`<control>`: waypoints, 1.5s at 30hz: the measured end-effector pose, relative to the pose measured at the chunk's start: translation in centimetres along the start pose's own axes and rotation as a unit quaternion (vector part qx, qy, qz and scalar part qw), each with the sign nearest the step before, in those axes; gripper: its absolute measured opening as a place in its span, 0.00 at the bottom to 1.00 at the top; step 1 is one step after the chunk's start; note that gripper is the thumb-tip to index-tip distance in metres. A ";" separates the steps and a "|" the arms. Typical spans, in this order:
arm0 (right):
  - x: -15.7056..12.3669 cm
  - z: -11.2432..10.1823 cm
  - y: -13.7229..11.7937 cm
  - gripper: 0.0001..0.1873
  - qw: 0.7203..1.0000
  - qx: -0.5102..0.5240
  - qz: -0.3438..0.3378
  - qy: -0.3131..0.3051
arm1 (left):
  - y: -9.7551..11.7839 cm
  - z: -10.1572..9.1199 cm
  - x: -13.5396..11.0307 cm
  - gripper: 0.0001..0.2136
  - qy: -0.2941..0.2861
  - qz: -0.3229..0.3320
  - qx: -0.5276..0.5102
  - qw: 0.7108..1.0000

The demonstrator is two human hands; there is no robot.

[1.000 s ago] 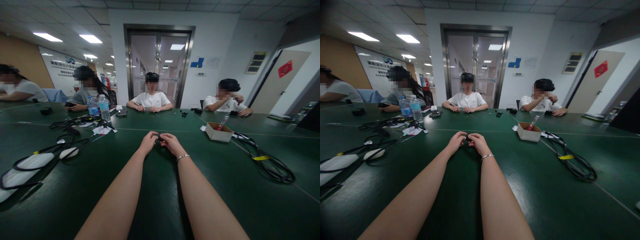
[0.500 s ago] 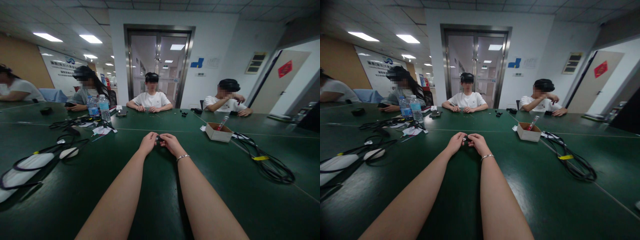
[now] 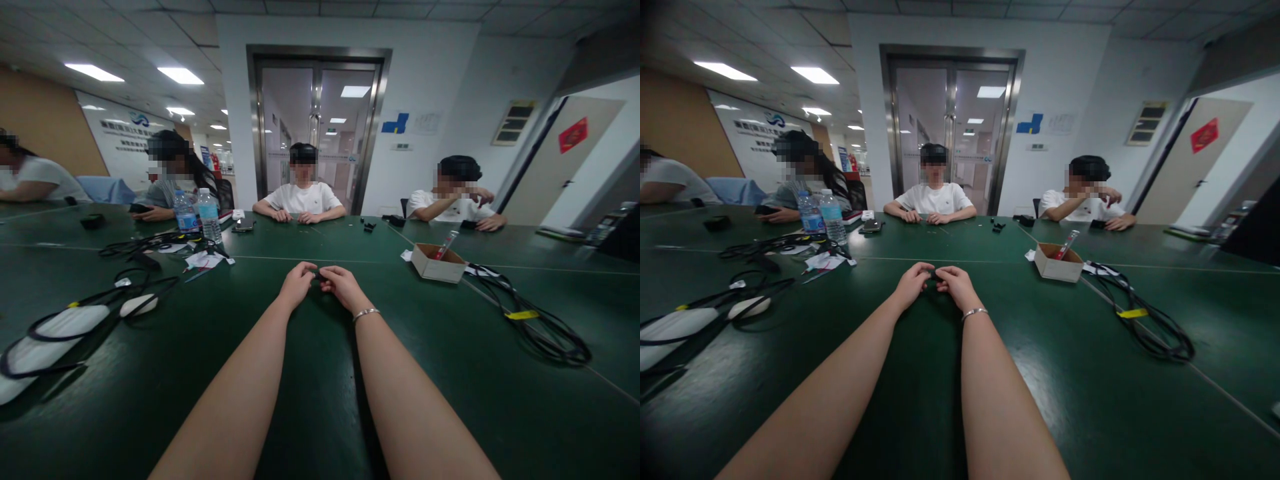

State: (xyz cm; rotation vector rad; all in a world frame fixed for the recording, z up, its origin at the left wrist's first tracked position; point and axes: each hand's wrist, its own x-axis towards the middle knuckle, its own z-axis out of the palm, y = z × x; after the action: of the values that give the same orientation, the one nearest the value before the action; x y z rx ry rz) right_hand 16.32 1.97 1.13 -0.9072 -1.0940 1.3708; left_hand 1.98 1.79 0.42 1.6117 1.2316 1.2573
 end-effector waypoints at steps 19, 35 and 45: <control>0.3 -0.2 0.3 0.06 1.000 0.003 0.003 0.005 | -0.5 0.1 0.0 0.14 -0.016 0.030 0.066 0.997; 0.3 -0.3 0.3 0.08 1.000 0.008 -0.001 -0.001 | 0.0 0.0 -0.2 0.13 -0.008 0.023 0.074 0.997; 0.3 -0.4 0.2 0.10 1.000 0.021 0.005 -0.007 | -0.5 0.0 0.1 0.11 0.002 0.044 0.067 0.997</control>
State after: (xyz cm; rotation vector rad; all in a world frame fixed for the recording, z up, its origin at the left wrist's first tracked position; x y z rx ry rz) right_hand 16.61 2.35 0.81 -0.8756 -1.0684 1.4049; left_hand 1.90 2.00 -0.05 1.7773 1.2839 1.2556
